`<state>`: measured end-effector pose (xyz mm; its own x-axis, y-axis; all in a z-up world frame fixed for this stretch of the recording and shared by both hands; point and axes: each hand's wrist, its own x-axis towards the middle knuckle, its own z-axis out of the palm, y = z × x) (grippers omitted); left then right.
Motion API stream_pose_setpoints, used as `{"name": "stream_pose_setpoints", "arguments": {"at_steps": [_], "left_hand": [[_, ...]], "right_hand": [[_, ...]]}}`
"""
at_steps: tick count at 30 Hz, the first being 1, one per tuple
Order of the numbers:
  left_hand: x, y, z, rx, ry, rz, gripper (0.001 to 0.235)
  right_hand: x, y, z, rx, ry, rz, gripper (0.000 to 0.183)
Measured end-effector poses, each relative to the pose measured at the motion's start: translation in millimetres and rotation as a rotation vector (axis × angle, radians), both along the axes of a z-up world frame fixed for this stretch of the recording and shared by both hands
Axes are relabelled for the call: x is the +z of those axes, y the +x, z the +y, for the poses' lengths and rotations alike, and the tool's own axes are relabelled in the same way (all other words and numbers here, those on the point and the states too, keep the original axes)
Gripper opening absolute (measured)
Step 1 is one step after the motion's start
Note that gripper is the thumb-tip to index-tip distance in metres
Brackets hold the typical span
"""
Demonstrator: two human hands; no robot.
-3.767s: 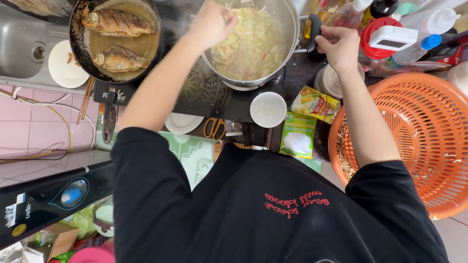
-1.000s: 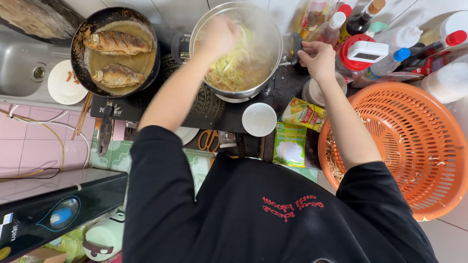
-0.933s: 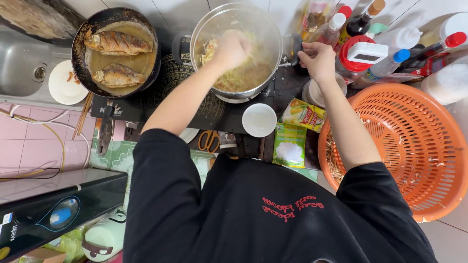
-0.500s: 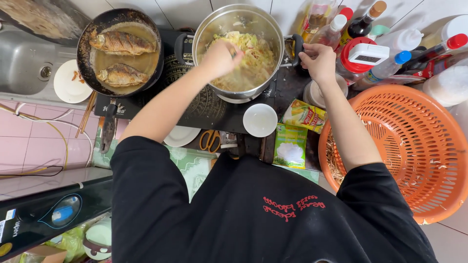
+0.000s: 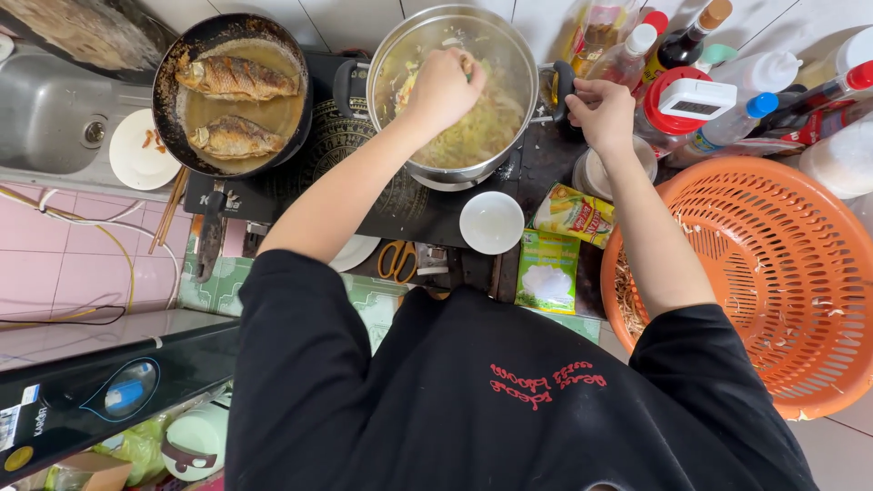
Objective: Stirring vegetables in a pot, frying whole fish in a pan, and adding seasoning/sauce.
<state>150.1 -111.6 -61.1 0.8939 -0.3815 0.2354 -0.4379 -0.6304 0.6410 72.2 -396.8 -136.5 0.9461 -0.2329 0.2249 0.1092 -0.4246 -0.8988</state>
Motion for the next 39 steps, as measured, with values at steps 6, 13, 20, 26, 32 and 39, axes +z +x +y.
{"name": "stream_pose_setpoints", "arguments": {"at_steps": [6, 13, 20, 26, 32, 39], "left_hand": [[-43.9, 8.1, 12.6, -0.230, -0.064, -0.210, 0.027], [7.7, 48.1, 68.3, 0.124, 0.049, -0.028, 0.026], [-43.9, 82.0, 58.4, 0.082, 0.100, -0.038, 0.018], [12.8, 2.3, 40.2, -0.235, 0.048, 0.267, 0.019], [42.7, -20.7, 61.5, -0.347, 0.251, 0.396, 0.015], [-4.4, 28.5, 76.5, -0.443, 0.230, -0.058, 0.017]], "right_hand": [[-0.1, -1.5, 0.3, 0.011, -0.016, 0.006, 0.032], [3.1, -2.4, -0.3, -0.002, -0.010, -0.004, 0.032], [2.8, -6.5, 5.6, -0.025, -0.012, 0.000, 0.033], [-3.2, -3.4, 3.2, -0.020, 0.027, -0.001, 0.033], [-4.2, -1.6, 1.4, -0.003, 0.023, -0.011, 0.032], [-1.3, -3.7, 3.8, -0.011, 0.004, 0.003, 0.032]]}}
